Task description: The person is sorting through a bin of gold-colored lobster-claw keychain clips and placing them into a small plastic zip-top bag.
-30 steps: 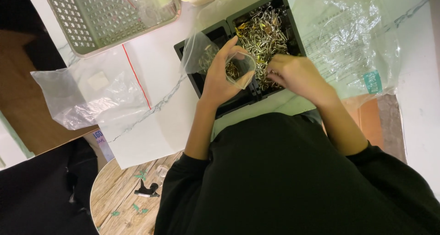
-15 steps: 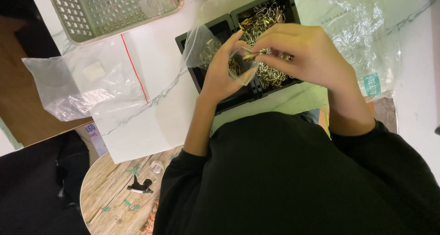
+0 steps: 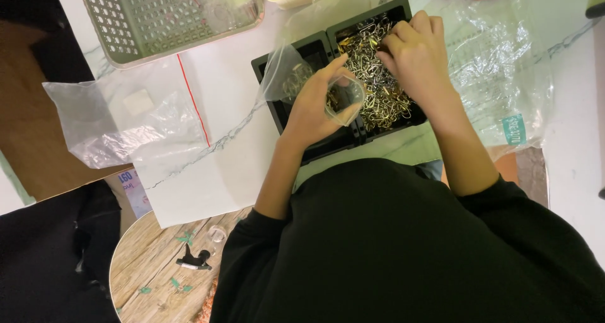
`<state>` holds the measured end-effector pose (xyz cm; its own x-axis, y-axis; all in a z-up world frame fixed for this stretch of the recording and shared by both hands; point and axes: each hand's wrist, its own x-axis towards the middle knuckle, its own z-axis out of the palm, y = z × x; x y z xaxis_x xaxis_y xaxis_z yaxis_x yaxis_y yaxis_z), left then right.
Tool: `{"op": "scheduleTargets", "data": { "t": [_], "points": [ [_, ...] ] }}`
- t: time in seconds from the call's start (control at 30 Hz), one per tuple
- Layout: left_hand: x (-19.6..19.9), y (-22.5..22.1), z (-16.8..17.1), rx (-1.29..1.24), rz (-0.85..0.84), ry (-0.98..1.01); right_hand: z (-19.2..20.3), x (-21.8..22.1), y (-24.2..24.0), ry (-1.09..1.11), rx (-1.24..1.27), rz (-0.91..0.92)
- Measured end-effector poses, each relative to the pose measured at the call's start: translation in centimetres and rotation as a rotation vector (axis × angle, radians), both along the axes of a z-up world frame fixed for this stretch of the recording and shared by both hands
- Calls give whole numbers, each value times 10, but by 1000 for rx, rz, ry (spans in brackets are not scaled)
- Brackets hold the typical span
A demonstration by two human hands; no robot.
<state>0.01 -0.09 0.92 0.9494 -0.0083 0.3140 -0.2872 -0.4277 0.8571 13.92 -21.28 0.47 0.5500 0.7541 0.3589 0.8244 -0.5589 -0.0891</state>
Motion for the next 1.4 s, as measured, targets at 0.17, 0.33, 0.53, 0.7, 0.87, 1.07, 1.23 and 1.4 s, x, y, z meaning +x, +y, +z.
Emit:
{"op": "scheduleTargets", "data": {
  "t": [0.17,0.33,0.53,0.7,0.87,1.07,1.23,1.4],
  "points": [
    [2,1,2,-34,-13,-5,2,4,7,-8,21,-9],
    [1,1,2,-17,16,-16,30,4,6,505,293,21],
    [1,3,-2,-9,8,10,63,-20,13,888,507,172],
    [0,2,-2,61,45,-15,91,-35,27,787,406,227],
    [0,3,-2,-20,0,14,66,-19,4,571,356,17],
    [1,0,-1,-8,-3,10,33,-26,-3,335,41,145],
    [1,-1,-1,8,21,-8,14,-39,9,306,24,161],
    [1,-1,-3,5,9,4,18,-29,3,288,7,143]
  ]
}}
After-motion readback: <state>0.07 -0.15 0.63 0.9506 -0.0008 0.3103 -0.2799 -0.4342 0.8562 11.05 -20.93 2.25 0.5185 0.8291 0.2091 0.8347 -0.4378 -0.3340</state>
